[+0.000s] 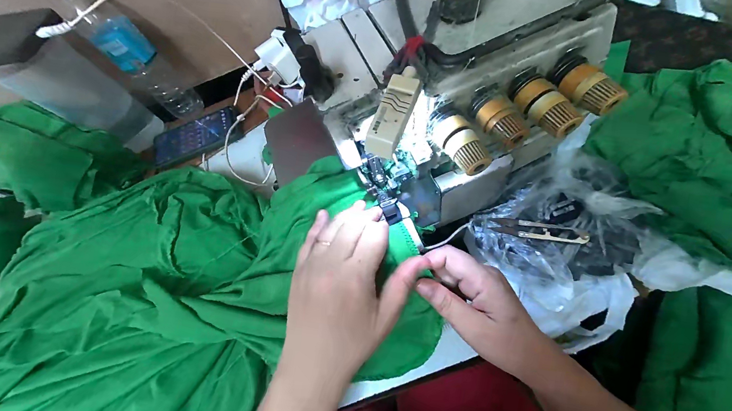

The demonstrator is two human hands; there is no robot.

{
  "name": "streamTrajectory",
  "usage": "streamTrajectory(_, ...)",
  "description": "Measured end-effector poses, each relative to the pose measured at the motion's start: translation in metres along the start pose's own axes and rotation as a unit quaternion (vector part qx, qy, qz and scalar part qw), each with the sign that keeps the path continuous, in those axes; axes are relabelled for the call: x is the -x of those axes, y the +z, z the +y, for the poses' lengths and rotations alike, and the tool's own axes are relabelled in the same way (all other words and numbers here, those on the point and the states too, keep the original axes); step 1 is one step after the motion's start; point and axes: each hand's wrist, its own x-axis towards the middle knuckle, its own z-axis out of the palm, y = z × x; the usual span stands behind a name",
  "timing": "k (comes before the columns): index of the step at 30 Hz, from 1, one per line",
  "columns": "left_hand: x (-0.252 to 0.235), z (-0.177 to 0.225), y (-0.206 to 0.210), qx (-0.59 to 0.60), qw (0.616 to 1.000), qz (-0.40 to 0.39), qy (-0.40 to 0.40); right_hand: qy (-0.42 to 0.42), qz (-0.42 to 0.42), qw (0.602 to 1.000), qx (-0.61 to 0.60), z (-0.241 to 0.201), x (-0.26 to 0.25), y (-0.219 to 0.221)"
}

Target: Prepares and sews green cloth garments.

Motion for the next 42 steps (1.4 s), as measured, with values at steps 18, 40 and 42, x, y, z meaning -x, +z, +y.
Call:
streamTrajectory(18, -0.021, -0.036, 0.004, -0.053, 0.995, 0.001, -0.09, 0.032, 0.064, 0.853, 0.518, 0.021, 0.033, -0.124)
streamTrajectory(40, 0.007, -0.054, -0.061, -0.036, 0.991, -0.071, -0.109, -0.048, 0.016, 0.98, 0.192, -0.012, 0.015, -0.068)
streamTrajectory(42, 0.023, -0.05, -0.065, 0.014, 0.987, -0.071, -0.141, -0.075, -0.029, 0.975, 0.208, -0.017, 0.005, -0.047)
